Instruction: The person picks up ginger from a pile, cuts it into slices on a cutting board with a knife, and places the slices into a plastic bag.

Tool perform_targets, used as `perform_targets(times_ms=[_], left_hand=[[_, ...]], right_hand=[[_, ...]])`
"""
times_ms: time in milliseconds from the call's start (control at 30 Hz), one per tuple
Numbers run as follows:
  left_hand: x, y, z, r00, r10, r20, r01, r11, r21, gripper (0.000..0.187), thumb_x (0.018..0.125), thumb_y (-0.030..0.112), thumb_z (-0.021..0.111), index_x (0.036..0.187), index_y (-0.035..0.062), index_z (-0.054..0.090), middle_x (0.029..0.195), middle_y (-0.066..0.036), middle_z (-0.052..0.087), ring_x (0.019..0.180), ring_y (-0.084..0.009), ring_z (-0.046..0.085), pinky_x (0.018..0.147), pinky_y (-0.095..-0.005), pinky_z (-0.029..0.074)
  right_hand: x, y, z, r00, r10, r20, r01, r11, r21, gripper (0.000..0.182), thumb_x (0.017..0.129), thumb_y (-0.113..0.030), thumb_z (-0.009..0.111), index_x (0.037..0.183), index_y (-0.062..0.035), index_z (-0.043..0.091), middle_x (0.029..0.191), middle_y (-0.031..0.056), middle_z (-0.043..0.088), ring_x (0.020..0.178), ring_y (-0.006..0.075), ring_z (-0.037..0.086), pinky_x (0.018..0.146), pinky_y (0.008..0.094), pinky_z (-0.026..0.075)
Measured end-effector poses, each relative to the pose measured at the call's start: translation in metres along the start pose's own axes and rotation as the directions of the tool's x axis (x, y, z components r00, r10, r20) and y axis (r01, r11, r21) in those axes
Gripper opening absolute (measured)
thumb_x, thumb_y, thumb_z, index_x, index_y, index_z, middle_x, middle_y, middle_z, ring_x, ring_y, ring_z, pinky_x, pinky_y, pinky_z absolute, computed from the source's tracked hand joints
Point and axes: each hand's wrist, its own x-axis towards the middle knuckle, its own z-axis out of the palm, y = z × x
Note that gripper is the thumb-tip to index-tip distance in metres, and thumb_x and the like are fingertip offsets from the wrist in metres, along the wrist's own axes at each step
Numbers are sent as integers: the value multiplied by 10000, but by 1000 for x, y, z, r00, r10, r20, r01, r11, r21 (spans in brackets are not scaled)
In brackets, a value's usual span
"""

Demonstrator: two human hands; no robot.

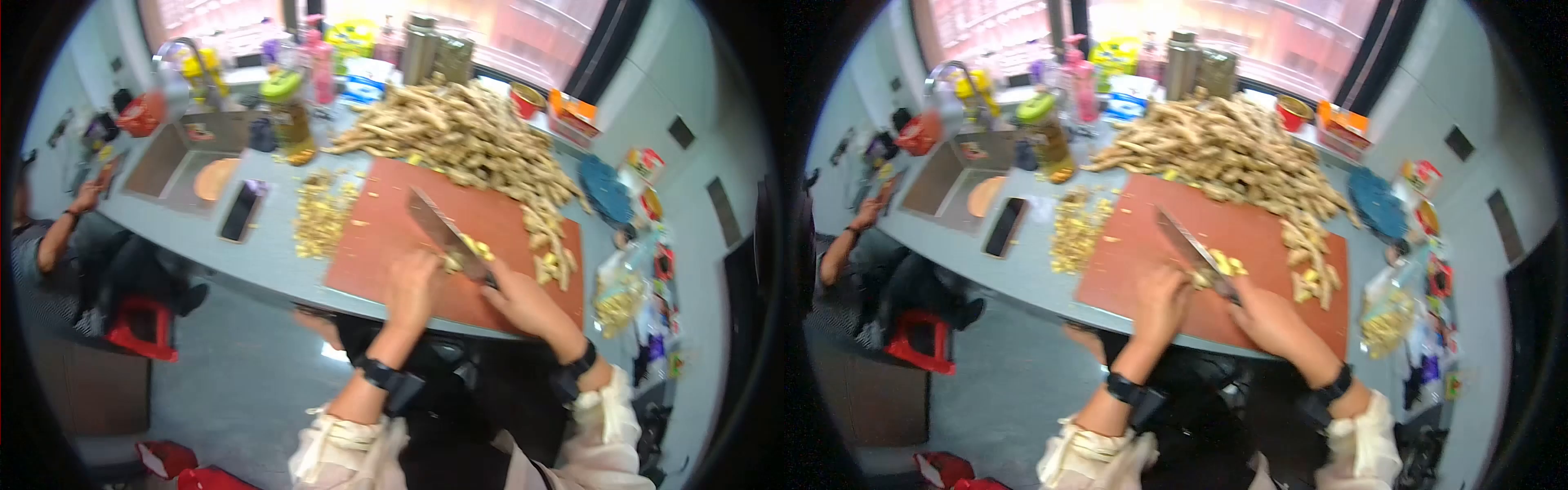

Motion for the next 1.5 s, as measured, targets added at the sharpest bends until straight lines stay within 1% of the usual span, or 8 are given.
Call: perform_targets(times_ms=[267, 333, 467, 533, 667, 733, 1167, 1500], left_hand=[[-4, 8, -5, 994, -94, 51, 93, 995, 29, 207, 791, 54, 713, 984, 61, 638, 1096, -116, 651, 1109, -321, 613, 968, -433, 477], [0, 8, -8, 994, -100, 47, 99, 995, 22, 202, 793, 53, 708, 981, 62, 632, 1081, -115, 642, 1097, -322, 609, 958, -434, 476], [-1, 8, -12, 991, -106, 85, 107, 994, -10, 183, 806, 59, 696, 974, 62, 625, 1033, -110, 626, 1057, -331, 604, 909, -435, 473], [-2, 14, -10, 988, -98, 123, 103, 994, -33, 172, 818, 62, 693, 977, 62, 627, 1037, -106, 629, 1051, -330, 606, 898, -434, 473], [2, 15, -14, 994, -78, 82, 80, 997, -16, 154, 865, 105, 707, 995, 59, 639, 1076, -98, 646, 1071, -325, 615, 903, -435, 471], [1, 14, -15, 994, -87, 62, 88, 996, -3, 156, 888, 141, 719, 1013, 69, 659, 1115, -92, 668, 1115, -311, 626, 915, -431, 471], [2, 17, -13, 993, -102, 61, 98, 993, 63, 137, 897, 158, 730, 1008, 87, 691, 1081, -73, 678, 1092, -297, 638, 913, -428, 476], [5, 20, -15, 989, -113, 90, 106, 991, 83, 146, 890, 154, 735, 1009, 81, 693, 1084, -71, 683, 1076, -296, 642, 899, -415, 474]], right_hand=[[-47, -4, -26, 992, 51, 118, -50, 999, -6, 317, 956, -150, 644, 1193, -24, 476, 978, 319, 631, 975, 531, 604, 802, 563, 463], [-41, -5, -24, 976, 178, 126, -176, 984, -31, 318, 951, -110, 631, 1209, -15, 471, 968, 314, 627, 981, 529, 602, 810, 558, 456], [-5, 5, 6, 999, 52, -3, -51, 990, 132, 347, 949, -51, 607, 1261, 2, 465, 964, 308, 625, 982, 540, 581, 827, 550, 456], [17, 20, 19, 979, -158, -129, 172, 979, 108, 384, 943, -10, 583, 1311, 5, 475, 898, 212, 621, 781, 375, 641, 727, 431, 515], [23, 4, -4, 989, 109, 101, -142, 900, 413, 352, 971, -54, 569, 1308, -9, 480, 738, 151, 593, 544, 271, 612, 521, 387, 503], [19, 37, 21, 988, 122, 98, -152, 598, 787, 337, 980, -59, 540, 1312, -27, 488, 690, 55, 542, 435, 123, 505, 406, 287, 442], [-12, 51, 62, 958, 214, -191, 88, 412, 907, 282, 965, -63, 623, 1217, -15, 504, 769, 36, 573, 550, 100, 563, 498, 246, 475], [-12, 55, 62, 968, 196, -155, 60, 418, 906, 358, 945, -56, 630, 1276, 1, 507, 794, 23, 565, 573, 88, 555, 526, 244, 478]])
